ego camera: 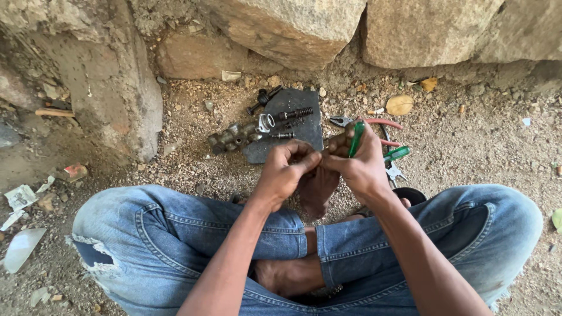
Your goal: The person sits on the ground and cleans small engine parts using a rag and a screwdriver. They wipe the parts repeatedly and place them on a flat stone. The person handles a camshaft, springs, and other small metal components.
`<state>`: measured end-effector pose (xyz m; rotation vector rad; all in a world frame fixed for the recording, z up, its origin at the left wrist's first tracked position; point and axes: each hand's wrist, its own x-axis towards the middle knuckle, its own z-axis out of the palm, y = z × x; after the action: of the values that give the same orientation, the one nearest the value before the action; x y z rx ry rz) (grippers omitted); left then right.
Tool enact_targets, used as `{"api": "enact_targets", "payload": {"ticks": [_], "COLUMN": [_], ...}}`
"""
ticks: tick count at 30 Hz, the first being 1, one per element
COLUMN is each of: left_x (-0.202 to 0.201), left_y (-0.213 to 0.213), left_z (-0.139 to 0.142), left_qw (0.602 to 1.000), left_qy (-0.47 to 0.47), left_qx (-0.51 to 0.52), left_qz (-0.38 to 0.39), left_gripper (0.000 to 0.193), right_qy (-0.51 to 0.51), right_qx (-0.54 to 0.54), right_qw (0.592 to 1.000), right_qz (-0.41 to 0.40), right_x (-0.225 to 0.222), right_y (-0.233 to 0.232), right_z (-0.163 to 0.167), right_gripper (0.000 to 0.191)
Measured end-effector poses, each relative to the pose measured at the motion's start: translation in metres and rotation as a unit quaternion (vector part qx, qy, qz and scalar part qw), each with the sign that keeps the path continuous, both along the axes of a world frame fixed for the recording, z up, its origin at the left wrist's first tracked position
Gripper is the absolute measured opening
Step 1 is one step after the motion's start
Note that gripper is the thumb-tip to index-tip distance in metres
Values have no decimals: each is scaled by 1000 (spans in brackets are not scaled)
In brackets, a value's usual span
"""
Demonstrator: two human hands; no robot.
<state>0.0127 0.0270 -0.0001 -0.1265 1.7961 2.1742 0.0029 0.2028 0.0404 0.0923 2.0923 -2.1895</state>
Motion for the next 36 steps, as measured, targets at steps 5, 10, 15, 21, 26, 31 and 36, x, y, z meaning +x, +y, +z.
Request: {"api": "enact_targets", "payload": {"ticks": [5, 10, 15, 21, 26, 31, 36], "left_x": [10, 19, 22, 11, 2, 12, 18], "left_y": [18, 23, 36, 16, 3, 21, 23], "left_z": [-19, -35, -33, -16, -5, -12, -24], "left_qw": [979, 913, 859, 958, 999, 930, 851], "left_qy": [-33, -132, -186, -112, -9, -155, -186], "left_qx": [177, 359, 452, 257, 34, 321, 487], "left_qz": [96, 142, 152, 57, -13, 90, 66], "left_gripper": [6, 21, 16, 9, 5, 16, 15], "right_qy": [-51, -189, -216, -146, 20, -85, -198], "right_qx": [-128, -248, -327, -176, -42, -147, -334], "right_qw": [990, 947, 918, 971, 999, 985, 920], "right_qz": [-41, -73, -65, -65, 4, -26, -41], "right_x": [5, 6, 5, 6, 6, 8, 6], "right_y": [-9, -8, -7, -2, -4, -10, -8], "right_z": [-3, -4, -7, -4, -3, -9, -14], "right_gripper": [48, 40, 42, 46, 49, 38, 39]}}
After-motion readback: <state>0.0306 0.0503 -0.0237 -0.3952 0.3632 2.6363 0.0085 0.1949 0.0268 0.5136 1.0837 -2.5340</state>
